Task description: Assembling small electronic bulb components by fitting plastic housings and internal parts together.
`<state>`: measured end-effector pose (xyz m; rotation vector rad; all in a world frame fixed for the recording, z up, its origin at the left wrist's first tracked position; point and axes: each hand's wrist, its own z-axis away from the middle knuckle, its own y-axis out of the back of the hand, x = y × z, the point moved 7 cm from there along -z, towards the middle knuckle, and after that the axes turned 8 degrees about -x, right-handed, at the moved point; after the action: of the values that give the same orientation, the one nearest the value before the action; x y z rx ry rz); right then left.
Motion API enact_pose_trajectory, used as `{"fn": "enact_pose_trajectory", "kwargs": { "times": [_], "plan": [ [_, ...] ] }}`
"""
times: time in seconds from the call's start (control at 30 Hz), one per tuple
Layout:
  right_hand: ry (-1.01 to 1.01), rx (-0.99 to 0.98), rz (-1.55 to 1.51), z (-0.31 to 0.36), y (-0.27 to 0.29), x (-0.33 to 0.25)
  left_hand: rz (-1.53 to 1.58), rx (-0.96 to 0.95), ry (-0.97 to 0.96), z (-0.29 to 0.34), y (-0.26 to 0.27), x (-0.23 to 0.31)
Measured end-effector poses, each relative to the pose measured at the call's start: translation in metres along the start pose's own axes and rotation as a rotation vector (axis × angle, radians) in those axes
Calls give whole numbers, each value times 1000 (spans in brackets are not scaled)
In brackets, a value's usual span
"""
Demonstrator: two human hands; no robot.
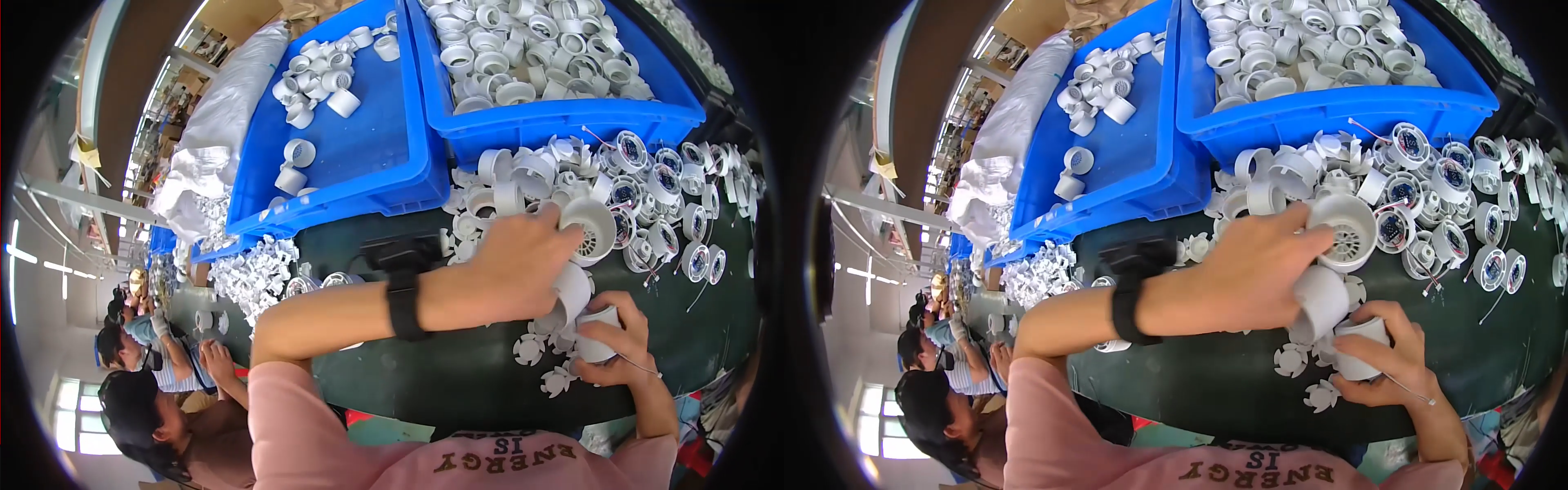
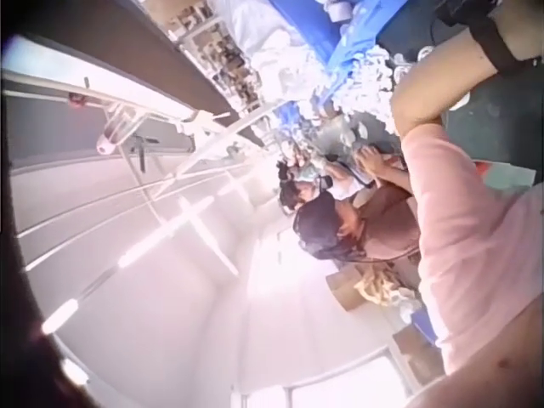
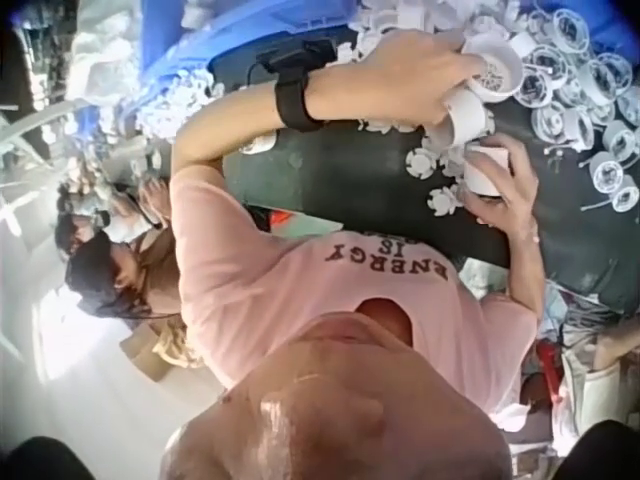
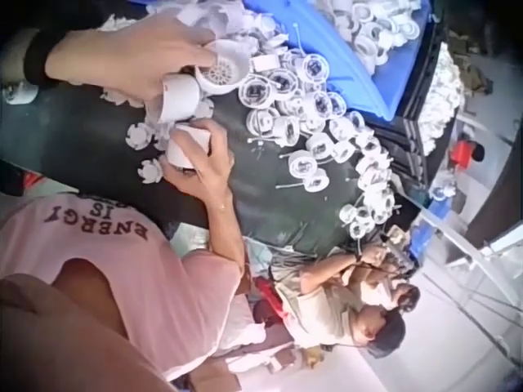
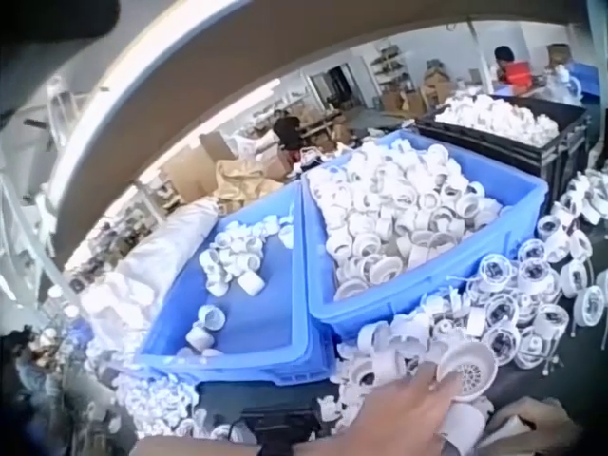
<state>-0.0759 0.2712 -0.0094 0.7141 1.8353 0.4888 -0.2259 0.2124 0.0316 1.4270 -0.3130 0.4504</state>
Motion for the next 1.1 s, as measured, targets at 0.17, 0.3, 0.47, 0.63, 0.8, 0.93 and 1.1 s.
{"fn": "enact_pose_trajectory", "kwargs": {
  "times": [0.17,0.3,0.47,0.63,0.8,0.93,1.1],
  "plan": [
    [19,-8,51,-8,0,-2,-30,203,-239,22,55,0],
    [-72,20,59,1,3,6,377,257,388,79,137,-150],
    [-86,37,64,5,4,6,7,176,1155,196,160,-328],
    [-101,-2,50,1,3,15,96,162,1319,195,129,-390],
    [-115,36,17,0,6,17,-203,167,1178,210,139,-455],
    [-145,18,87,-2,8,16,588,436,820,150,149,-423],
    [-102,38,-1,-6,11,19,196,250,506,72,191,-403]
  ]
}}
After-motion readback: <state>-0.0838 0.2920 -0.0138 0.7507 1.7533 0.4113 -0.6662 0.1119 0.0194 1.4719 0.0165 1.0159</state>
